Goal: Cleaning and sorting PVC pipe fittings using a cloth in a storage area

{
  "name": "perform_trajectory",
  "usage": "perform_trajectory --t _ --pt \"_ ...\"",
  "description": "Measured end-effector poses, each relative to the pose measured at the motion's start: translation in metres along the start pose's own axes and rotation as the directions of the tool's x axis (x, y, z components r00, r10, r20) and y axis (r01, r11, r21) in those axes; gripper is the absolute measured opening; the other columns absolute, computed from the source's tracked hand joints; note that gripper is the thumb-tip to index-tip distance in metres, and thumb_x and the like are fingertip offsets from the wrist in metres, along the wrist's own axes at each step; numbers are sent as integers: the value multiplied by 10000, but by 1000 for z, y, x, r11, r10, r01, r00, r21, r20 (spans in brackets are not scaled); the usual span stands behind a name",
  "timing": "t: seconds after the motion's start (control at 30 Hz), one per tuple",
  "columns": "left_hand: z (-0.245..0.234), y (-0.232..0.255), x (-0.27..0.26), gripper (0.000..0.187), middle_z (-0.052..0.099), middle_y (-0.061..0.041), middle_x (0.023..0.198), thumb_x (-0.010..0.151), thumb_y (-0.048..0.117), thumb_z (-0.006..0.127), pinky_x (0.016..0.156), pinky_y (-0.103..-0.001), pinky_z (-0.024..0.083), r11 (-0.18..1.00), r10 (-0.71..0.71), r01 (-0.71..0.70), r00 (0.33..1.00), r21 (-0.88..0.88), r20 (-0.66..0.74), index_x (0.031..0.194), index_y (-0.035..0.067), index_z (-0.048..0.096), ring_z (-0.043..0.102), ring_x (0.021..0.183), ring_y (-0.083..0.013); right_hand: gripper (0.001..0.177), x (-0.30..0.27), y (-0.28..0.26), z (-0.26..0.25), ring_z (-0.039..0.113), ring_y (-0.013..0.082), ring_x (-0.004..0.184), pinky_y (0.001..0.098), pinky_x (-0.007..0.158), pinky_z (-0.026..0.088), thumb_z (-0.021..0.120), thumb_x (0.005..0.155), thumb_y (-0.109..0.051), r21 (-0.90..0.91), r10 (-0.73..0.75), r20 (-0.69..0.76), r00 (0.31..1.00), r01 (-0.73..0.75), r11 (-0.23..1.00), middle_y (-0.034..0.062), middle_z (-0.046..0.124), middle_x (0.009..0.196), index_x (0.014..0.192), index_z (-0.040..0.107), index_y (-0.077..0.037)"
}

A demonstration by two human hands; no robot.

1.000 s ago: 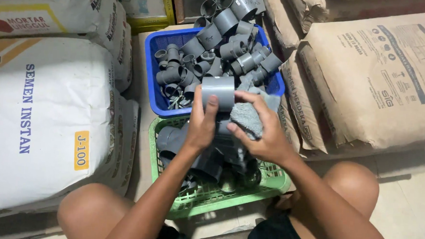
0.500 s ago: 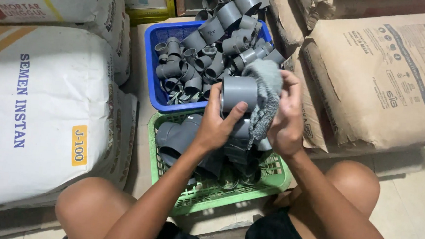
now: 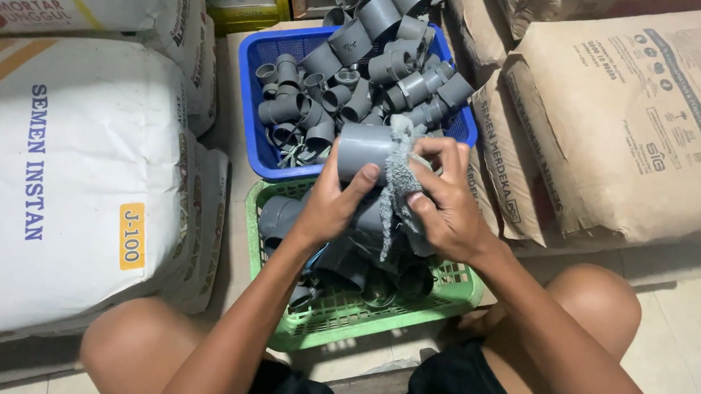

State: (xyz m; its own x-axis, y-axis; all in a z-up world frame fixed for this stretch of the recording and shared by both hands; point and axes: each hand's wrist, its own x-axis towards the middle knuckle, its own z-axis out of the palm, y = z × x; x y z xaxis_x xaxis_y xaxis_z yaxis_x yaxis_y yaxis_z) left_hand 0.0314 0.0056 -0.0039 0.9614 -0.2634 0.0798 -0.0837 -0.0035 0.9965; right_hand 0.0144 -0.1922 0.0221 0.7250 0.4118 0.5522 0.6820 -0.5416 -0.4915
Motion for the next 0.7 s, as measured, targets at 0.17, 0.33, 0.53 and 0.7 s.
perform_trajectory --t 0.17,0.33,0.53,0.7 --pt "-2 4 -4 711 617 -163 1146 902 662 627 1021 -554 445 998 -6 1 997 58 81 1358 136 484 613 1120 -328 429 4 0 5 209 508 1446 601 1179 242 414 972 -305 42 -35 -15 999 36 998 200 273 1546 1246 694 -130" --pt "5 -1 -4 617 602 -127 1149 957 615 596 1069 -513 427 998 -5 6 1000 -68 9 1341 141 507 561 1147 -255 621 3 -4 1 280 473 1509 626 1208 221 449 981 -437 351 140 82 987 -160 923 231 343 1566 1460 464 -42" --pt "5 3 -1 610 604 -156 1200 985 598 562 1102 -519 407 998 15 -18 999 -67 -52 1370 128 516 561 1190 -260 1394 1 -7 -12 355 495 1463 678 1132 296 961 592 -507 259 212 103 972 -232 938 273 342 1538 1581 81 -71" --pt "0 3 3 560 606 -82 1072 994 603 570 1035 -467 454 992 108 -110 993 -55 -41 1300 134 544 579 1084 -210 575 5 -7 -24 605 427 1298 560 1103 446 885 747 -102 201 147 -42 988 -136 970 199 658 1267 1265 655 -6"
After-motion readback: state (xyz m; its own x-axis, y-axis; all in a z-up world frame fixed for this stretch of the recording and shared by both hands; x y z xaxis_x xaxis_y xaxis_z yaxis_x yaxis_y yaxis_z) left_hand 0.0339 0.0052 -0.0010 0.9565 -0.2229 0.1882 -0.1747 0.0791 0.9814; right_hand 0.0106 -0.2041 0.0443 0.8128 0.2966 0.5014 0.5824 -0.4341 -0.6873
